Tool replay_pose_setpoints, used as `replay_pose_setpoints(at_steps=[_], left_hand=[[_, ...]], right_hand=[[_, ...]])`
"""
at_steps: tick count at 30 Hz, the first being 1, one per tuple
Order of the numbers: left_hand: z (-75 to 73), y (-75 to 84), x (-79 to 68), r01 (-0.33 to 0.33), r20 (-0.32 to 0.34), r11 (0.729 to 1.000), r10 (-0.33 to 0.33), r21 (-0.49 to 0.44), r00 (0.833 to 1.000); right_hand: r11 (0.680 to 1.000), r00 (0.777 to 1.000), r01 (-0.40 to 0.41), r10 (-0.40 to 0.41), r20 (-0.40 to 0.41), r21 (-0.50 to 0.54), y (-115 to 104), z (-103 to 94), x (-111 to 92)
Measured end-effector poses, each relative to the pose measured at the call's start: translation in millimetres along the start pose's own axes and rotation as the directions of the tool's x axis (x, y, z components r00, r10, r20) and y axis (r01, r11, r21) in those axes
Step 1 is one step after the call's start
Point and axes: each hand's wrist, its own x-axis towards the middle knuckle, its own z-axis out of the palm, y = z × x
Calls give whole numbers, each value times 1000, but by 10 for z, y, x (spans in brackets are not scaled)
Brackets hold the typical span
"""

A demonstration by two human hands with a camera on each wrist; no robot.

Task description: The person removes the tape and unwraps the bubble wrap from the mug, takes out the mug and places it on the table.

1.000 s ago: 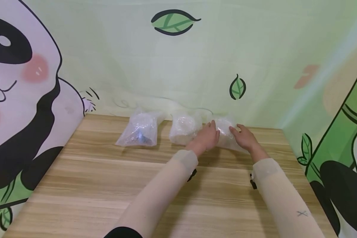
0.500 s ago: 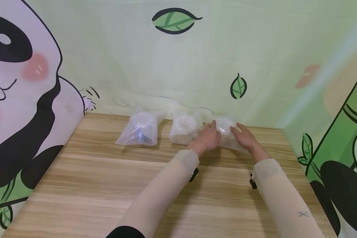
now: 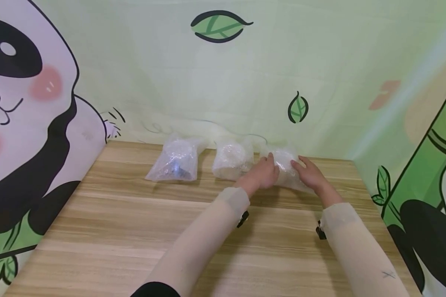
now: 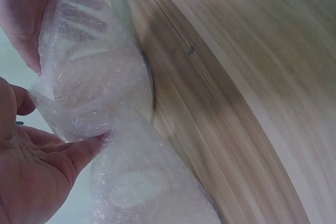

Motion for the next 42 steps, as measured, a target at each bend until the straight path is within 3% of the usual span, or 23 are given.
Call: replay_pose_setpoints(at_steps=[9,18,29,36,42], left_hand=[[27,62,-131,-24,24,1000,24,14,999],[146,96,-291,-45,-17,999,44,-18,999],[205,120,-549,-93,-10,995,92,-33,996],[193,145,-725,-148,-51,987,145,-59,988],[157,167,-908,-184,-74,983,182,-23,981]], right_hand=[[1000,1000,13,-13,-3,2,73,-2,-126],[1000,1000,15,-14,3,-25,137,31,-351],[998,1000,-17,15,-26,-55,164,95,-666],[997,998,-48,46,-34,-63,124,70,-886],[997,999,-20,16,-48,-73,60,74,-1077]])
